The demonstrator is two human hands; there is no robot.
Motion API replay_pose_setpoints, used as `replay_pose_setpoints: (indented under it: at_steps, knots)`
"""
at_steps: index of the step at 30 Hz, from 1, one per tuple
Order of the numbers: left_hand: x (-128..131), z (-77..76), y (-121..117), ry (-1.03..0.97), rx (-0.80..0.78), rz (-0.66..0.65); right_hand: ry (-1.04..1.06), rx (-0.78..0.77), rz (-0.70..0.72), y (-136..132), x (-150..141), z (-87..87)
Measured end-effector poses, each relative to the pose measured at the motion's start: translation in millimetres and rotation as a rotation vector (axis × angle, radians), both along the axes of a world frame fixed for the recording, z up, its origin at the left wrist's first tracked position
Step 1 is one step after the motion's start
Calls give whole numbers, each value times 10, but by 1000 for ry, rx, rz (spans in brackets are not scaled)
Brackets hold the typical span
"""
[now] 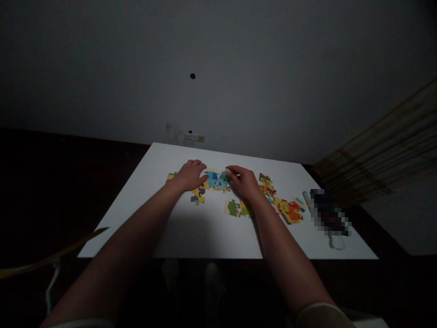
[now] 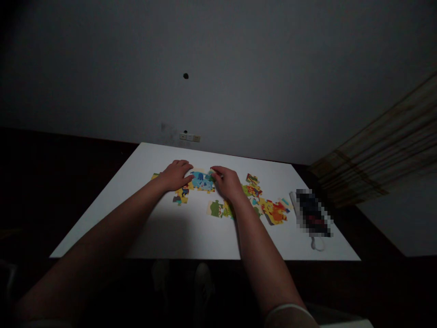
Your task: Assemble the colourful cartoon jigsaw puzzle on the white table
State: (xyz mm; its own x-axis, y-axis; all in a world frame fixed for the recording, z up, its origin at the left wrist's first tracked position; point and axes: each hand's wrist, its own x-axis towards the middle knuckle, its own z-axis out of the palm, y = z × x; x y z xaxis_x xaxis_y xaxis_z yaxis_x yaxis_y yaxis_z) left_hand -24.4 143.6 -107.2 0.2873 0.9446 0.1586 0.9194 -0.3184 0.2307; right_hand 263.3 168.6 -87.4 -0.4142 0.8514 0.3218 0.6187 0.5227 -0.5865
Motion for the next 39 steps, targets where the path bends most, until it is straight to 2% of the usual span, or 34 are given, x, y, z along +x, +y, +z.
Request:
replay_pose_setpoints:
  at_steps: [5,11,13,20,31,39]
  knots:
    - [0,-3,-4,-22,-2,5,-66,62,66,25,-99,-89]
    - [1,-4,8,-18,-12,6,-113,100,12,4,-117,-150]
    - [2,6,5,-26,-15,0,-159,93,6,-8,-123,-138]
    - [23,53,-32,12,-13,11,-358,92,116,-6,-138,-50]
    - [14,32,4,21,-5,8,-471,77,81,-82,-123,95]
    - [11,24,10,37,-5,26,-476,109,137,-59,-87,88]
